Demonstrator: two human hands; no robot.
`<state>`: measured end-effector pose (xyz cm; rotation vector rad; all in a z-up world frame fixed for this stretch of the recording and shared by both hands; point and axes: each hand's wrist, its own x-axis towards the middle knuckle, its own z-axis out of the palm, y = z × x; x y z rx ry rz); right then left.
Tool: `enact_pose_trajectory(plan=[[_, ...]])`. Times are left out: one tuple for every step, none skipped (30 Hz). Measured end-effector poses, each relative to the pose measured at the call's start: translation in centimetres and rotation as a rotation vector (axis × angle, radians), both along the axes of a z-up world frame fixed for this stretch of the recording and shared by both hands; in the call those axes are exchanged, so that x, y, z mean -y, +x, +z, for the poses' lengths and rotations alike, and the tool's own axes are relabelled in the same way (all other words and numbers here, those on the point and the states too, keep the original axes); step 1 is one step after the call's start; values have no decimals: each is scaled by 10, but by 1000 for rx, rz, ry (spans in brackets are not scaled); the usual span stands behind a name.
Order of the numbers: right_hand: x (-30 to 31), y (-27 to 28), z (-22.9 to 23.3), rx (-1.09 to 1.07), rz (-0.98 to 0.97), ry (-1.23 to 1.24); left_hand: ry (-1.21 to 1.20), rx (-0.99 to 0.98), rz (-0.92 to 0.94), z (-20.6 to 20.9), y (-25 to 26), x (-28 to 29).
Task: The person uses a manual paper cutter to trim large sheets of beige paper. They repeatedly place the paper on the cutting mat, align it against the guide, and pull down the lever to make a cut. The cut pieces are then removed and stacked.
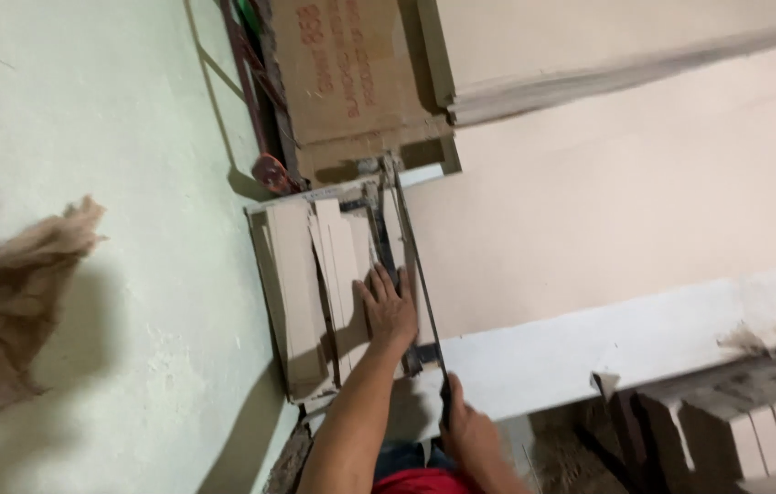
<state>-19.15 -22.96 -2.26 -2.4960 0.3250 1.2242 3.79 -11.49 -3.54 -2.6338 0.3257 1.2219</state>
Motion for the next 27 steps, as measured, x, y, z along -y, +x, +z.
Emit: enact_pose_trajectory(plan=[[5, -19, -47, 159, 29, -26, -30, -4, 11, 5, 0, 0], [10, -38, -94, 318, 58, -52, -60, -8, 22, 11, 1, -1], [8, -36, -89, 318, 53, -50, -58, -9, 18, 7, -3, -4], [7, -33, -84, 227, 1, -20, -70, 25, 26, 3, -6, -7], [10, -25, -80, 145, -50, 6, -88, 67, 35, 0, -5, -5], [11, -9, -42, 153, -53, 4, -91, 74, 32, 11, 1, -6], [11, 1, -1, 152, -128, 98, -107, 46, 32, 21, 1, -8], [11, 12, 39, 150, -203, 192, -122, 17, 32, 32, 1, -9], [14, 29, 83, 150, -203, 189, -124, 17, 32, 35, -3, -10], [18, 45, 128, 69, -334, 278, -193, 72, -122, 39, -6, -10], [20, 62, 173, -10, -471, 368, -259, 129, -282, 43, -9, -12], [24, 68, 176, -7, -476, 368, -259, 130, -287, 9, -23, -14], [31, 79, 178, -66, -543, 427, -308, 189, -498, -27, -32, -14], [37, 89, 181, -125, -610, 487, -354, 249, -710, -62, -39, -13], [52, 94, 134, -116, -607, 492, -348, 259, -712, -98, -49, -14], [69, 89, 87, 27, -884, 587, -448, 259, -802, -134, -57, -15], [81, 69, 41, 161, -1155, 682, -542, 250, -883, -170, -71, -22], [93, 77, 29, 155, -1147, 693, -530, 251, -877, -121, -72, -30], [106, 87, 17, 180, -1391, 627, -531, 227, -906, -71, -69, -35], [118, 99, 5, 198, -1635, 552, -532, 202, -935, -22, -66, -39], [134, 96, -25, 198, -1637, 560, -525, 203, -938, -24, -77, -52], [150, 93, -54, 225, -1682, 680, -589, 405, -845, -26, -87, -65], [166, 96, -85, 255, -1720, 804, -649, 611, -744, -29, -94, -77], [167, 97, -72, 259, -1716, 815, -642, 618, -747, -26, -82, -89], [168, 97, -58, 277, -1700, 870, -608, 404, -683, -22, -75, -102], [169, 96, -46, 296, -1682, 925, -570, 192, -614, -20, -68, -115], [174, 88, -43, 293, -1681, 920, -572, 189, -611, 9, -59, -111]])
